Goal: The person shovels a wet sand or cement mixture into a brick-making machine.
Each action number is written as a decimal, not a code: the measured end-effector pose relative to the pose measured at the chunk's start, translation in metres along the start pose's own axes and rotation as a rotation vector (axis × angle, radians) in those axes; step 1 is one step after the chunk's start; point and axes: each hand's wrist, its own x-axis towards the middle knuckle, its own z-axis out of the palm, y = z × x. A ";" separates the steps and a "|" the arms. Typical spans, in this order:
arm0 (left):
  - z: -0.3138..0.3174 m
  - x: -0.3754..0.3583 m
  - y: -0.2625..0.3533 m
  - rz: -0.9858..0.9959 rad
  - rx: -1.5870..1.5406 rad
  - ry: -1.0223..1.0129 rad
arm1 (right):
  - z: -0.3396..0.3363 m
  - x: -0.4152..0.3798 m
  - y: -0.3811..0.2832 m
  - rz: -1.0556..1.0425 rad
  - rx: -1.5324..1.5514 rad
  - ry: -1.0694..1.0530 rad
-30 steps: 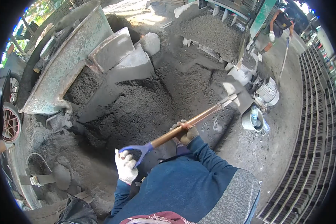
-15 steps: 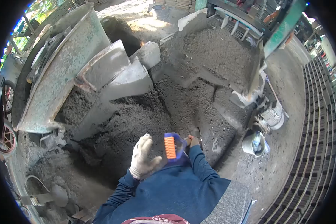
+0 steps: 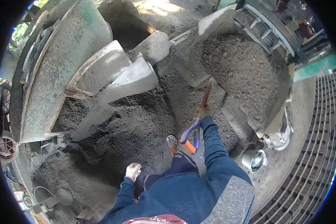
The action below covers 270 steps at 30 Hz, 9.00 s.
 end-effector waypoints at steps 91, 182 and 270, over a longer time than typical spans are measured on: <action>0.639 0.089 -0.151 -0.609 0.996 -0.752 | -0.240 -0.346 0.280 0.381 0.914 1.054; 0.577 -0.172 0.390 0.150 0.204 -1.536 | -0.133 -0.465 0.043 -0.196 0.967 0.928; 0.481 0.117 -0.103 -0.500 0.641 -0.808 | -0.148 -0.364 0.322 0.295 1.183 0.963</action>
